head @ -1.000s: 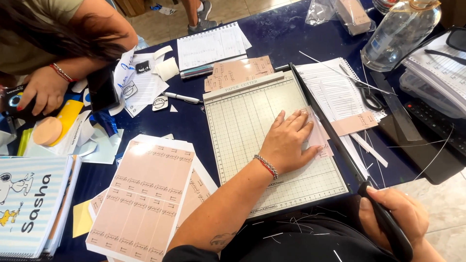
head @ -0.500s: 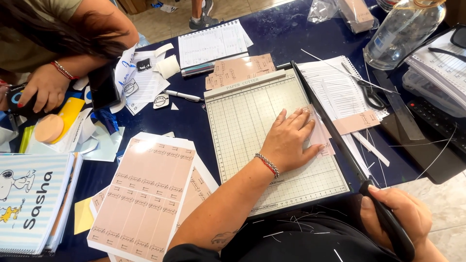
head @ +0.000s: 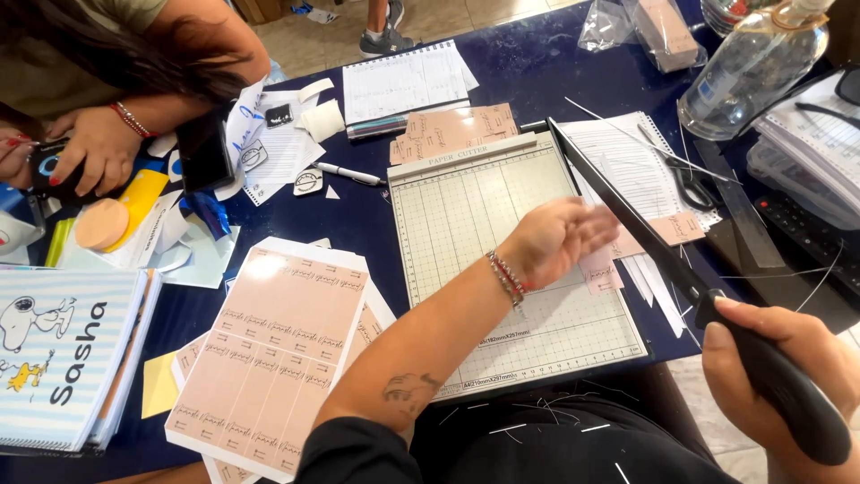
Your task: Cutting printed paper strips into smaller pieces using a guillotine paper cutter
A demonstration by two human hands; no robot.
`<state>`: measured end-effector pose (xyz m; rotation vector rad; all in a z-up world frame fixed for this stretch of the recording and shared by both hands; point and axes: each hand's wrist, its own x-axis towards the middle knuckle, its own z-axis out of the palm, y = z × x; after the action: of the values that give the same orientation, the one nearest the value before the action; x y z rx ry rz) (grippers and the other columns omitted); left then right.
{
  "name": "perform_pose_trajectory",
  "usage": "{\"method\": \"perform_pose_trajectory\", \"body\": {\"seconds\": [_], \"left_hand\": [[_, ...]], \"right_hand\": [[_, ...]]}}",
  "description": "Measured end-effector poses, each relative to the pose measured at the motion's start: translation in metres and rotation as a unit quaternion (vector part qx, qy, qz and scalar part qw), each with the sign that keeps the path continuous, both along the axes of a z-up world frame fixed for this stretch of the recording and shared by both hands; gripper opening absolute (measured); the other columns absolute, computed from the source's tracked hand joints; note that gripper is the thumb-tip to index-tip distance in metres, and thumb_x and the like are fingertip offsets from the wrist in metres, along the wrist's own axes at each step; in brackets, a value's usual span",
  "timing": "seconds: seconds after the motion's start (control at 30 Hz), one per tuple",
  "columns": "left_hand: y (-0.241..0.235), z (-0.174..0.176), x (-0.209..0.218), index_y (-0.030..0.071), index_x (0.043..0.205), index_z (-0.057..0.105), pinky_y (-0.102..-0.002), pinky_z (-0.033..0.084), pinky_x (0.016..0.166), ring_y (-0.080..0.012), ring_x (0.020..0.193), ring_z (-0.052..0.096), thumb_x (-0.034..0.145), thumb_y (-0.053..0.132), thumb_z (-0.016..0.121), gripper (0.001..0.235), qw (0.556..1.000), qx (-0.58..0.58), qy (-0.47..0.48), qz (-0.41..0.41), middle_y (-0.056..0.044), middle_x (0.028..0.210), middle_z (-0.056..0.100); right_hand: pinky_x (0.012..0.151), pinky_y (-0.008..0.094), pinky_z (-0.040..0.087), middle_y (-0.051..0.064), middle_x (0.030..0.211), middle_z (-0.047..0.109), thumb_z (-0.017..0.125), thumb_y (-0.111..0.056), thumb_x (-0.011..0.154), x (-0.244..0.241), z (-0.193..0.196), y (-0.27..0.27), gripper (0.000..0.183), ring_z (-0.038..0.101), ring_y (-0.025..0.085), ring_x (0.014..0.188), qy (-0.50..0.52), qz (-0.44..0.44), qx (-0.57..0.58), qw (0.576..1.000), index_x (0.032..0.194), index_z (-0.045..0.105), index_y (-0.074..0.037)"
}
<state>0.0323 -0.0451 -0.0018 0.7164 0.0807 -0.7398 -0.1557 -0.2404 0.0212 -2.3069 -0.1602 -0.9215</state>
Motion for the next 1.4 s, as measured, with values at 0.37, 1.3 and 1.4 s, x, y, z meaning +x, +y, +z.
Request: {"method": "perform_pose_trajectory", "body": {"seconds": [0.37, 1.3, 1.4], "left_hand": [[-0.006, -0.006, 0.043, 0.008, 0.108, 0.040, -0.037, 0.045, 0.102, -0.0244, 0.103, 0.045, 0.100, 0.007, 0.045, 0.008, 0.982, 0.035, -0.105, 0.153, -0.010, 0.111, 0.044], [0.003, -0.034, 0.024, 0.006, 0.159, 0.025, -0.063, 0.007, 0.131, -0.0321, 0.156, 0.032, 0.096, 0.021, 0.066, 0.076, 0.590, 0.527, -0.549, 0.271, -0.016, 0.158, 0.047], [0.026, -0.013, 0.013, 0.017, 0.096, 0.075, -0.068, 0.010, 0.124, -0.0248, 0.107, 0.074, 0.100, 0.029, 0.058, 0.022, 0.515, 0.559, -0.582, 0.288, 0.001, 0.087, 0.079]], "right_hand": [[0.072, 0.031, 0.047, 0.018, 0.104, 0.073, 0.075, -0.004, 0.100, 0.005, -0.002, -0.003, 0.020, 0.063, 0.021, 0.072, -0.023, 0.014, -0.004, 1.000, 0.115, 0.073, 0.009], [0.075, 0.028, 0.046, 0.017, 0.104, 0.071, 0.073, -0.005, 0.102, -0.002, -0.020, 0.000, 0.021, 0.060, 0.019, 0.075, 0.002, -0.015, 0.031, 0.999, 0.118, 0.071, 0.007], [0.076, 0.029, 0.047, 0.020, 0.107, 0.072, 0.073, -0.005, 0.101, -0.002, -0.022, -0.002, 0.022, 0.063, 0.021, 0.078, -0.009, -0.004, 0.028, 1.000, 0.118, 0.070, 0.009]]}}
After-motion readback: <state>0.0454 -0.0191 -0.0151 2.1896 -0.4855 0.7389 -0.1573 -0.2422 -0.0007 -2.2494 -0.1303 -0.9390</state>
